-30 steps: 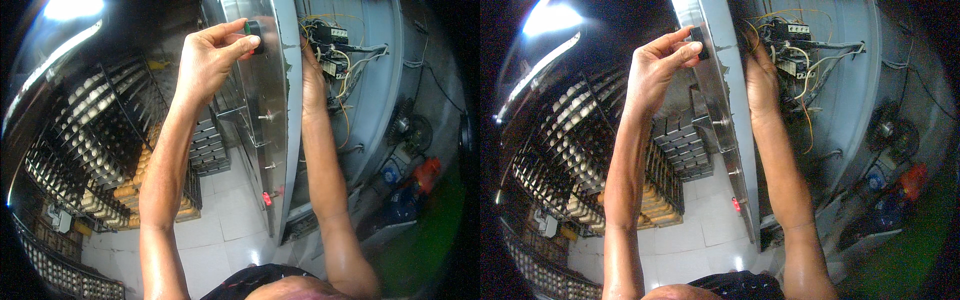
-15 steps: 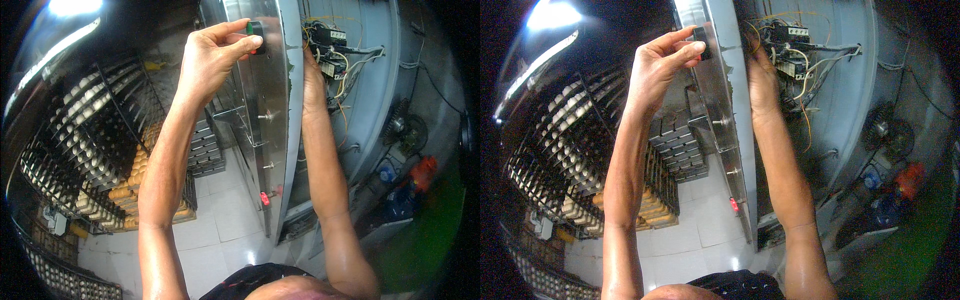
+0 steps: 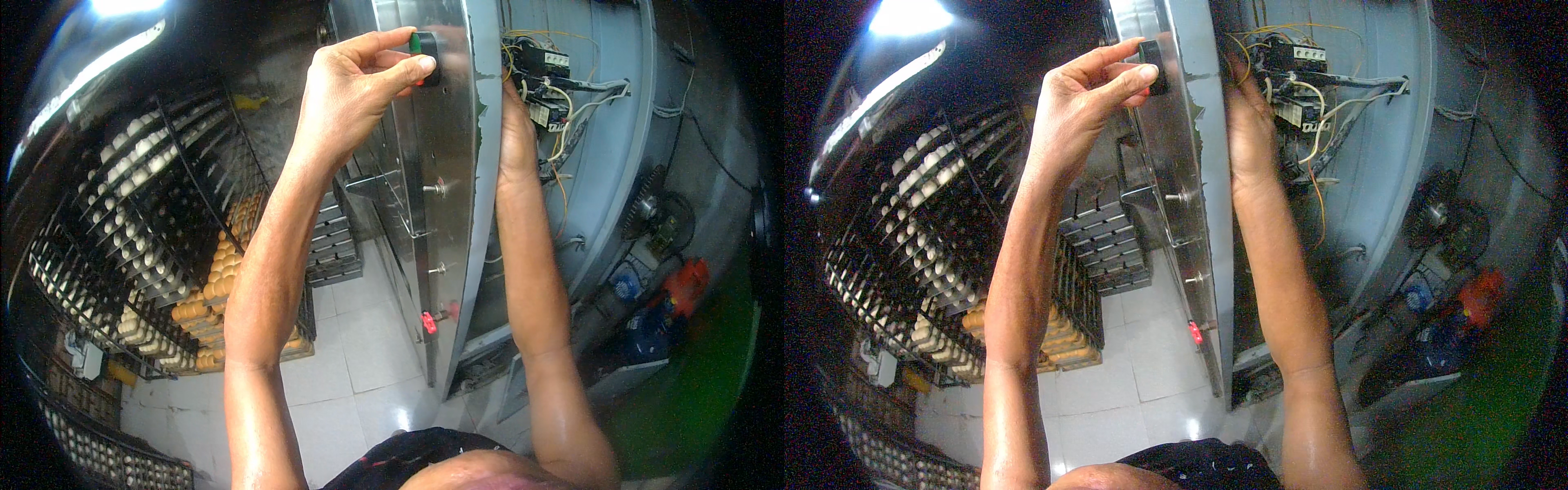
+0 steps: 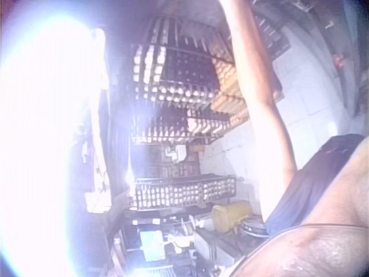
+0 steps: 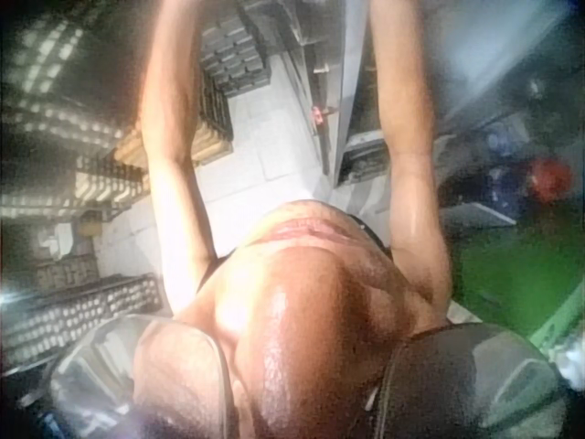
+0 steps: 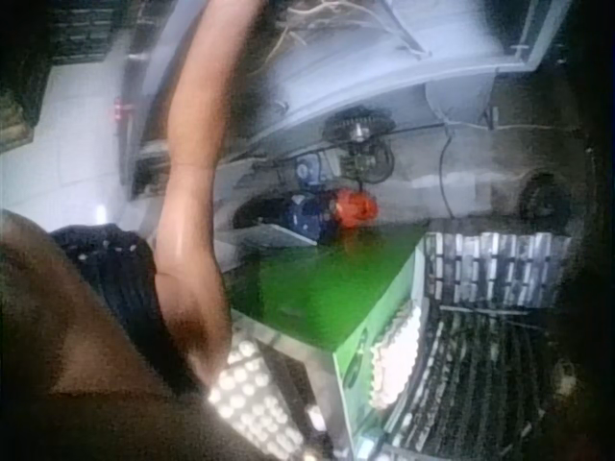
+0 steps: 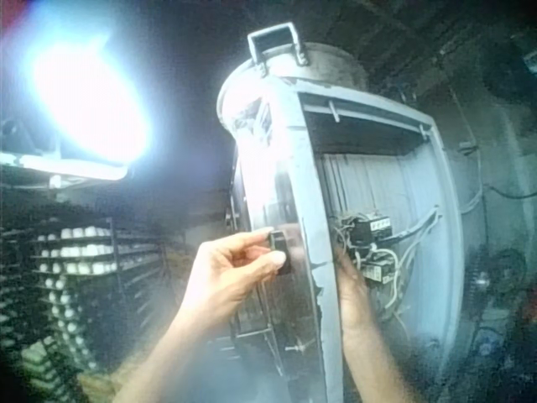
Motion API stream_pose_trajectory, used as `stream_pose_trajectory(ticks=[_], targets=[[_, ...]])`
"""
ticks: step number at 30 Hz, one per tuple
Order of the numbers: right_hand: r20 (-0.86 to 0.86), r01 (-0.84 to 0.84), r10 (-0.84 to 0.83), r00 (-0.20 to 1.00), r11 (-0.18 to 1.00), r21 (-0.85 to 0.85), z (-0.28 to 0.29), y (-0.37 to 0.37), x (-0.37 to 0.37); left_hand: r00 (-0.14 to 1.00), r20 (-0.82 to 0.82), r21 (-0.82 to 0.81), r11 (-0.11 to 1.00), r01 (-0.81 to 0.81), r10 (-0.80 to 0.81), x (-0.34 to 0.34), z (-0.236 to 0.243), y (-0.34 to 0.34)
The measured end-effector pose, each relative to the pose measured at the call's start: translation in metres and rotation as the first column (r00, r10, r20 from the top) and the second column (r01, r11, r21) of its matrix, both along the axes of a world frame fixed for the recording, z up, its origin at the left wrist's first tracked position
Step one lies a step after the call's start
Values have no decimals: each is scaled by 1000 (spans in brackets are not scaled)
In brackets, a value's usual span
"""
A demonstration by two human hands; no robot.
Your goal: The person manipulates the electrical buttons and wiring on the control panel of an industrial oven using pliers and zip ties.
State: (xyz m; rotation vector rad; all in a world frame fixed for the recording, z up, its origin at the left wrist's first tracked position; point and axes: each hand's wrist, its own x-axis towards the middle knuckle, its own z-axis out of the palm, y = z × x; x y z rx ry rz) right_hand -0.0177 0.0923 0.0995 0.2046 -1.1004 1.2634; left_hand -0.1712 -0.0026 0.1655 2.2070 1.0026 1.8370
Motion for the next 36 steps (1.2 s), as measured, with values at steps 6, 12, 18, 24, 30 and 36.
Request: stream_pose_trajectory(ticks=[6, 12, 18, 24, 30, 36], targets=[[3, 29, -29, 1000, 999, -45, 1, 0, -3, 1000, 2, -14, 1000, -12, 12, 1, 1, -3], [-5, 43, -43, 999, 999, -18, 0, -7, -3, 1000, 2, -2, 1000, -7, 7, -2, -2, 2], [-40, 30, -32, 999, 999, -34, -1, -6, -2, 1000, 8, 2, 1000, 8, -8, -2, -4, 3], [-41, 31, -32, 999, 999, -21, 0, -7, -2, 998, 47, 32, 999, 39, -40, -5, -8, 4], [-90, 82, -85, 992, 996, -38, 1, -11, -4, 999, 17, 10, 999, 34, -34, -8, -11, 6], [-78, 12, -10, 997, 1000, 18, -3, -6, -2, 1000, 19, 4, 1000, -7, 7, -4, -8, -1]])
